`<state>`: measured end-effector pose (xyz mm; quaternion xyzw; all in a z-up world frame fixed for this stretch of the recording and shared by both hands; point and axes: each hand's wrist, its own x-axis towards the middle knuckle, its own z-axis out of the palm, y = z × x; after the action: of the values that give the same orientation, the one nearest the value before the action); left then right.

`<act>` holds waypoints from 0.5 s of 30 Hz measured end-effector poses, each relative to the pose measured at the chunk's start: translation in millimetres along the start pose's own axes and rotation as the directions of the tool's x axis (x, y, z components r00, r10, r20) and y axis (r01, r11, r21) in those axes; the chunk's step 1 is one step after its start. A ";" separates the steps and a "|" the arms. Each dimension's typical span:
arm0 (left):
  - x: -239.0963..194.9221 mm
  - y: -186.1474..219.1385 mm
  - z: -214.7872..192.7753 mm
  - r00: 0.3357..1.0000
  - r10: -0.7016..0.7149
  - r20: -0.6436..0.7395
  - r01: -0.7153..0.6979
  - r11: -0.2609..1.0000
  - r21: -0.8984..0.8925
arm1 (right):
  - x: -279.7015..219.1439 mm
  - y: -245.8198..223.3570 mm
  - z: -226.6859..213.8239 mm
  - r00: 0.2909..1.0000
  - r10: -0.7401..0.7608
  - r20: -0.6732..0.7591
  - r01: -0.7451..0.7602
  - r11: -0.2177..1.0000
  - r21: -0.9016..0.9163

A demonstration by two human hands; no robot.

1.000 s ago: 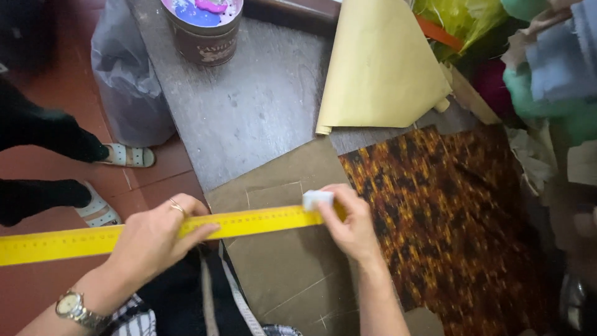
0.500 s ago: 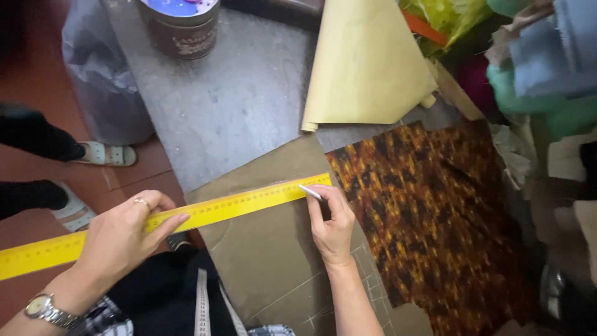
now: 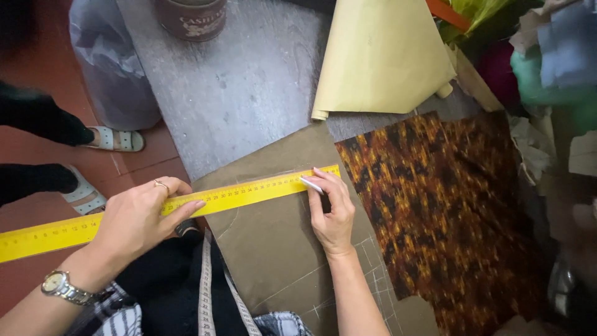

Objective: Using a ruler and tailor's chalk to mark measurements and pattern lines on fabric.

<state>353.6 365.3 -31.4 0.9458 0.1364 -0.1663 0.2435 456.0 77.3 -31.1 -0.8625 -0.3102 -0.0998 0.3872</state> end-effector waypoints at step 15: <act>-1.5 -3.3 4.2 0.991 0.088 -0.102 -0.102 0.986 -0.135 | 7.8 -10.0 2.5 0.992 0.101 -0.080 -0.097 0.994 0.057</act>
<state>350.1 365.7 -35.7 0.9387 0.1140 -0.0992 0.3100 455.9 87.8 -23.5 -0.8613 -0.2533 -0.1080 0.4270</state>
